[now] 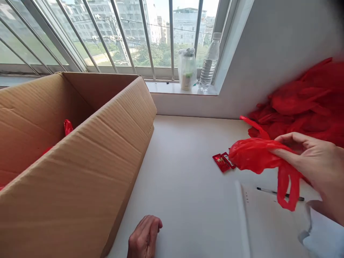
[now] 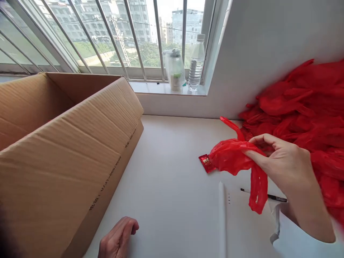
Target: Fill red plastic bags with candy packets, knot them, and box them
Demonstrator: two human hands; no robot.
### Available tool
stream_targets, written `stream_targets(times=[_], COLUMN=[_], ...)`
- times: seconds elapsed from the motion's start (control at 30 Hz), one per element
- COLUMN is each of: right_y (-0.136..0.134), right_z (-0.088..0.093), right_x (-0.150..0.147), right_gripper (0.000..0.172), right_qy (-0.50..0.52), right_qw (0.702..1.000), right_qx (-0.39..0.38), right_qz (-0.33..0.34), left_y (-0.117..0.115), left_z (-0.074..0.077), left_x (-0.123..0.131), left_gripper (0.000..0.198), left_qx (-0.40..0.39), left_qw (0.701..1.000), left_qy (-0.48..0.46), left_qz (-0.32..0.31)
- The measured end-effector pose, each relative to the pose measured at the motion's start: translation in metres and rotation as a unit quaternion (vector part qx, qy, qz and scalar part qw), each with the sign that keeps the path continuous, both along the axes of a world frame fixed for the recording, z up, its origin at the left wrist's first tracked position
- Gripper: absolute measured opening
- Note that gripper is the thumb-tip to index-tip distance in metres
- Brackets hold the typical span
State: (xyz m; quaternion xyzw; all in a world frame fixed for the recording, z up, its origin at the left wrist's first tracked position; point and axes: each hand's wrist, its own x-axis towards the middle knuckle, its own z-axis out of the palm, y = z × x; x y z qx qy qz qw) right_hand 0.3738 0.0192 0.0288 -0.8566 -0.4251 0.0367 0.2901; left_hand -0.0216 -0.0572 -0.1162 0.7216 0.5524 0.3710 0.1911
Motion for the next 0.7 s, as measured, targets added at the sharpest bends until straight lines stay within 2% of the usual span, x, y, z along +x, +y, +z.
stream_targets(times=[0.07, 0.13, 0.2, 0.27, 0.33, 0.37, 0.4, 0.43, 0.5, 0.53, 0.63, 0.7], right_y=[0.002, 0.003, -0.001, -0.010, -0.021, -0.025, -0.029, -0.030, -0.026, -0.022, -0.008, 0.000], right_z=[-0.008, -0.024, -0.041, -0.054, -0.058, -0.058, -0.057, -0.057, -0.058, -0.061, -0.074, -0.082], right_x=[-0.046, -0.092, -0.130, -0.152, -0.156, -0.152, -0.146, -0.139, -0.125, -0.120, -0.121, -0.128], right_gripper=[0.021, 0.017, 0.016, 0.022, 0.026, 0.026, 0.024, 0.023, 0.019, 0.019, 0.034, 0.032], right_qy=[0.058, 0.146, 0.198, 0.277, 0.364, 0.384, 0.379, 0.345, 0.237, 0.183, 0.068, 0.045], right_qw=[0.993, 0.968, 0.943, 0.900, 0.843, 0.827, 0.831, 0.850, 0.887, 0.896, 0.883, 0.872], right_qx=[0.032, 0.040, 0.017, -0.036, -0.081, -0.086, -0.075, -0.053, -0.011, 0.003, 0.022, 0.025], right_qz=[0.096, 0.201, 0.268, 0.335, 0.389, 0.401, 0.401, 0.396, 0.395, 0.406, 0.464, 0.487], left_y=[0.001, 0.005, 0.011, 0.018, 0.026, 0.030, 0.033, 0.036, 0.044, 0.048, 0.061, 0.069], left_z=[0.009, 0.019, 0.030, 0.039, 0.045, 0.046, 0.047, 0.048, 0.051, 0.052, 0.057, 0.059], left_x=[0.005, 0.011, 0.018, 0.025, 0.033, 0.036, 0.040, 0.043, 0.049, 0.052, 0.062, 0.068], left_gripper=[0.027, 0.021, 0.014, 0.005, 0.011, 0.016, 0.020, 0.023, 0.028, 0.031, 0.044, 0.042], left_qx=[0.007, 0.020, 0.035, 0.050, 0.062, 0.065, 0.067, 0.067, 0.068, 0.068, 0.061, 0.049], left_qw=[1.000, 1.000, 0.999, 0.998, 0.997, 0.996, 0.996, 0.996, 0.996, 0.995, 0.992, 0.989], left_qy=[0.007, 0.011, 0.013, 0.015, 0.019, 0.021, 0.022, 0.024, 0.026, 0.029, 0.048, 0.064], left_qz=[-0.005, -0.012, -0.023, -0.038, -0.052, -0.055, -0.056, -0.054, -0.055, -0.060, -0.098, -0.127])
